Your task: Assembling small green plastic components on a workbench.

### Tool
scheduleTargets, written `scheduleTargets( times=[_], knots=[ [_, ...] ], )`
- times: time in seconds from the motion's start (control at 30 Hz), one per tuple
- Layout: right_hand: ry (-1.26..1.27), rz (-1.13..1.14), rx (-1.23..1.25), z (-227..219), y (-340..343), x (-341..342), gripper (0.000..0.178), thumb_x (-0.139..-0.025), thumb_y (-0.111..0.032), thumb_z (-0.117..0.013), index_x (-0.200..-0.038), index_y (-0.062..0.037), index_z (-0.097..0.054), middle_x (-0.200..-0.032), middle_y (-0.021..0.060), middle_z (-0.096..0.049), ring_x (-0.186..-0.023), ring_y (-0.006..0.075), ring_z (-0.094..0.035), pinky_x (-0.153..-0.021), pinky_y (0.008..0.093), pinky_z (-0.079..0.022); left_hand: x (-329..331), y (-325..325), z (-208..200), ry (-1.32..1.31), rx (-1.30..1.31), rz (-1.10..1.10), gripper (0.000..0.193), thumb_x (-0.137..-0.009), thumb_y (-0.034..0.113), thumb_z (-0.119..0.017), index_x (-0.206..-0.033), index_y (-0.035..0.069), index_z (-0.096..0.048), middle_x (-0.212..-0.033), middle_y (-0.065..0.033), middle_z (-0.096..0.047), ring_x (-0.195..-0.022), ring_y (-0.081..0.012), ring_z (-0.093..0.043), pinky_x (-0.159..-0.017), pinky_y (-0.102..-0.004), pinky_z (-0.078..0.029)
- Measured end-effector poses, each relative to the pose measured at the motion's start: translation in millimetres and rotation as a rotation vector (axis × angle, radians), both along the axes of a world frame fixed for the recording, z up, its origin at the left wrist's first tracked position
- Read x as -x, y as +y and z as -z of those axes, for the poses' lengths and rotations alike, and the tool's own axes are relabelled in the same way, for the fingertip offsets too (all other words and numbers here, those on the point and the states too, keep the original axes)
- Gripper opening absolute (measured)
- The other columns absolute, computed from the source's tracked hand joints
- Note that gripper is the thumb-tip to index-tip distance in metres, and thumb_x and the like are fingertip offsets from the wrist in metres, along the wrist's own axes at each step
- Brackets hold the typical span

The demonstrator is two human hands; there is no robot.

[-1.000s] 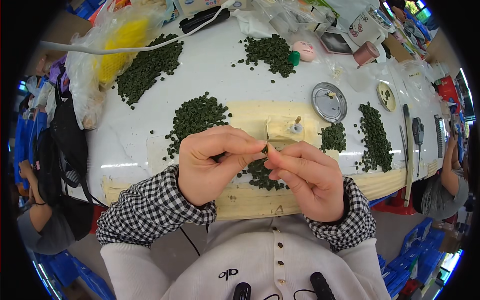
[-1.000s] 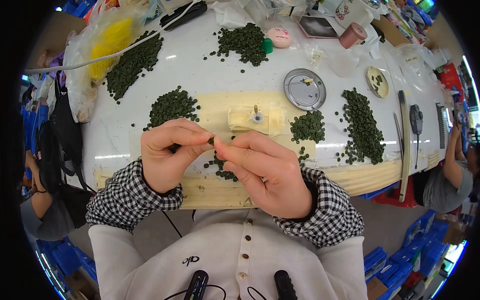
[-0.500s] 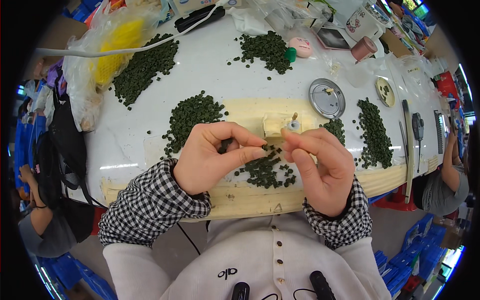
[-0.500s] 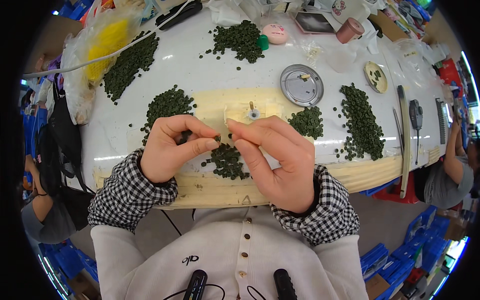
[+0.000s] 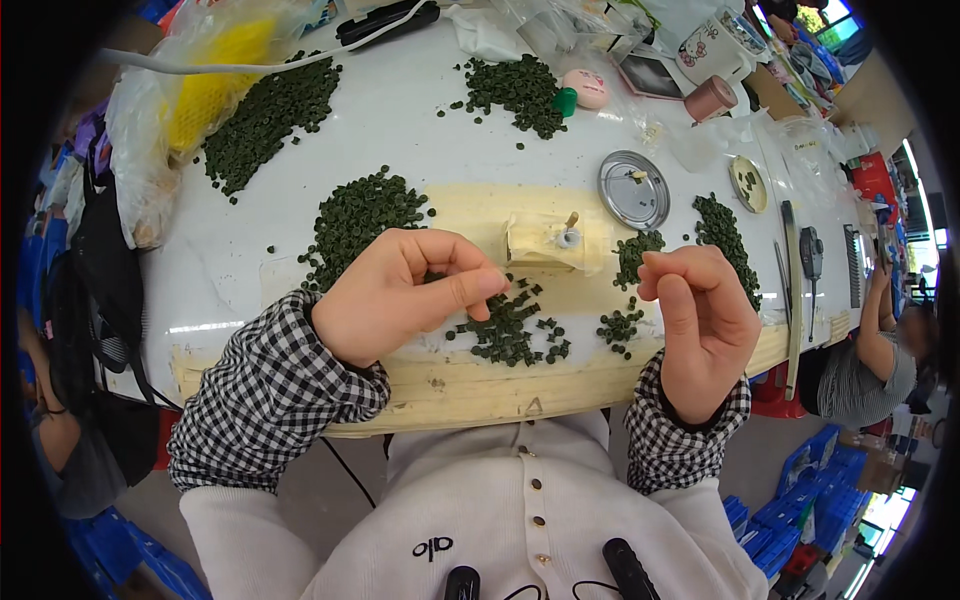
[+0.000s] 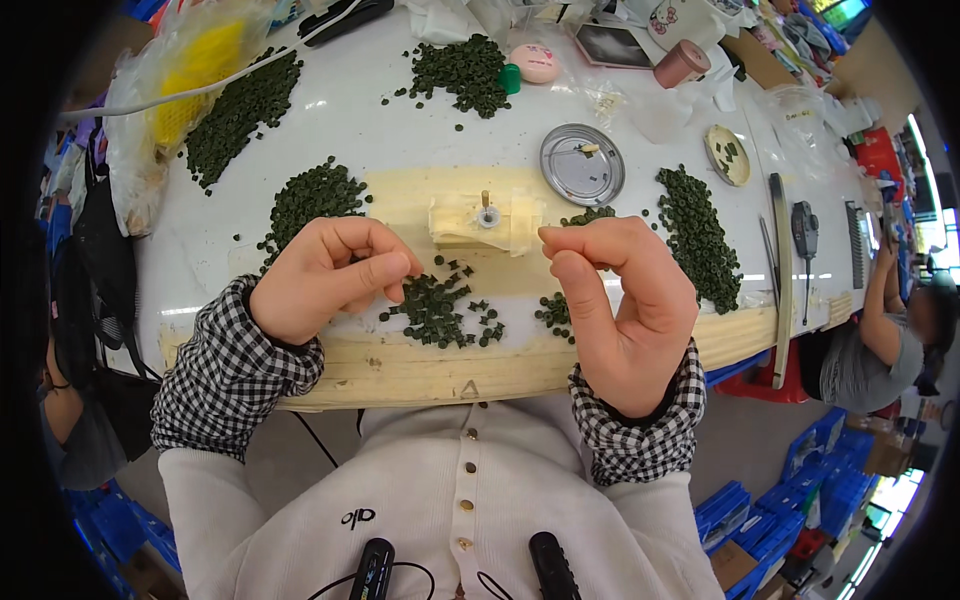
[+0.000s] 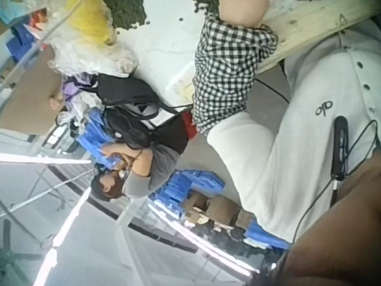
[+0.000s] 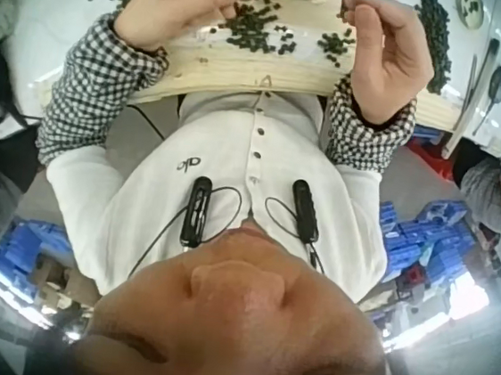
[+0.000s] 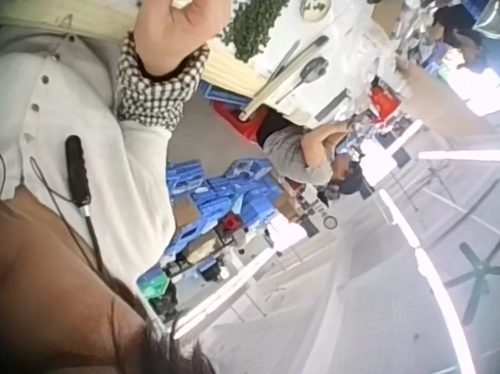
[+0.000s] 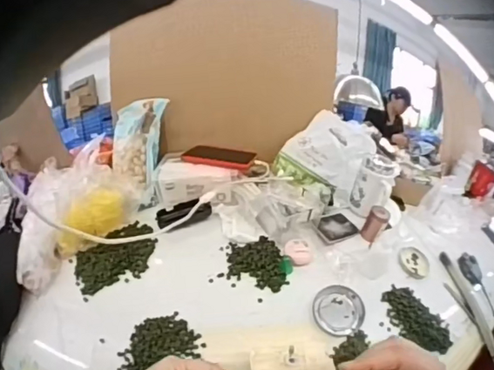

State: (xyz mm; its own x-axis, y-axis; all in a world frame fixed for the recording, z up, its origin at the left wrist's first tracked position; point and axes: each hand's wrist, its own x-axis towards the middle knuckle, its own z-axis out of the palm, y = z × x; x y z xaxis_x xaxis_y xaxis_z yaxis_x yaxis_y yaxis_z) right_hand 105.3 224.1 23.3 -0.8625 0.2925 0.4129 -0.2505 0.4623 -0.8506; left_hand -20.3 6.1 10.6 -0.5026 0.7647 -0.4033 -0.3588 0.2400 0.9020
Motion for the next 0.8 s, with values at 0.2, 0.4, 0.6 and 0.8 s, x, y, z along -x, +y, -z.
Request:
scheduleTargets(
  times=[0.2,0.4,0.6,0.8],
  knots=[
    [-0.201,-0.079,-0.535,-1,17,-4,0.011,-0.070,-0.001,-0.071,-0.080,-0.0021,-0.066,-0.074,0.0078,-0.060,-0.074,0.0251,-0.055,-0.065,0.0316,-0.044,-6,-3,7,-0.529,-0.300,-0.167,0.026,-0.091,-0.002,-0.038,-0.113,-0.002,-0.052,-0.093,-0.0101,-0.062,-0.054,-0.0038,-0.032,-0.048,-0.0175,-0.029],
    [-0.315,-0.204,-0.680,2,17,-8,0.014,-0.066,-0.005,-0.073,-0.077,-0.0044,-0.064,-0.076,0.0058,-0.058,-0.079,0.0254,-0.051,-0.070,0.0345,-0.043,-10,-2,14,-0.500,-0.301,-0.087,0.025,-0.096,0.005,-0.039,-0.118,-0.001,-0.049,-0.101,-0.0148,-0.064,-0.053,-0.0024,-0.032,-0.048,-0.0166,-0.028],
    [-0.328,-0.234,-0.729,8,13,-8,0.015,-0.066,-0.008,-0.073,-0.074,-0.0058,-0.060,-0.076,0.0057,-0.054,-0.080,0.0260,-0.049,-0.073,0.0359,-0.041,-18,-1,9,-0.524,-0.235,0.095,0.027,-0.101,0.020,-0.037,-0.111,-0.001,-0.052,-0.085,-0.0136,-0.066,-0.047,-0.0027,-0.028,-0.045,-0.0172,-0.026],
    [-0.355,-0.260,-0.702,7,9,-5,0.016,-0.068,-0.005,-0.071,-0.077,-0.0034,-0.057,-0.075,0.0084,-0.051,-0.079,0.0282,-0.048,-0.071,0.0361,-0.041,-23,1,2,-0.322,-0.092,0.270,0.037,-0.101,0.028,-0.041,-0.094,-0.001,-0.062,-0.058,0.0032,-0.051,-0.048,-0.0033,-0.032,-0.045,-0.0184,-0.028]
  ],
)
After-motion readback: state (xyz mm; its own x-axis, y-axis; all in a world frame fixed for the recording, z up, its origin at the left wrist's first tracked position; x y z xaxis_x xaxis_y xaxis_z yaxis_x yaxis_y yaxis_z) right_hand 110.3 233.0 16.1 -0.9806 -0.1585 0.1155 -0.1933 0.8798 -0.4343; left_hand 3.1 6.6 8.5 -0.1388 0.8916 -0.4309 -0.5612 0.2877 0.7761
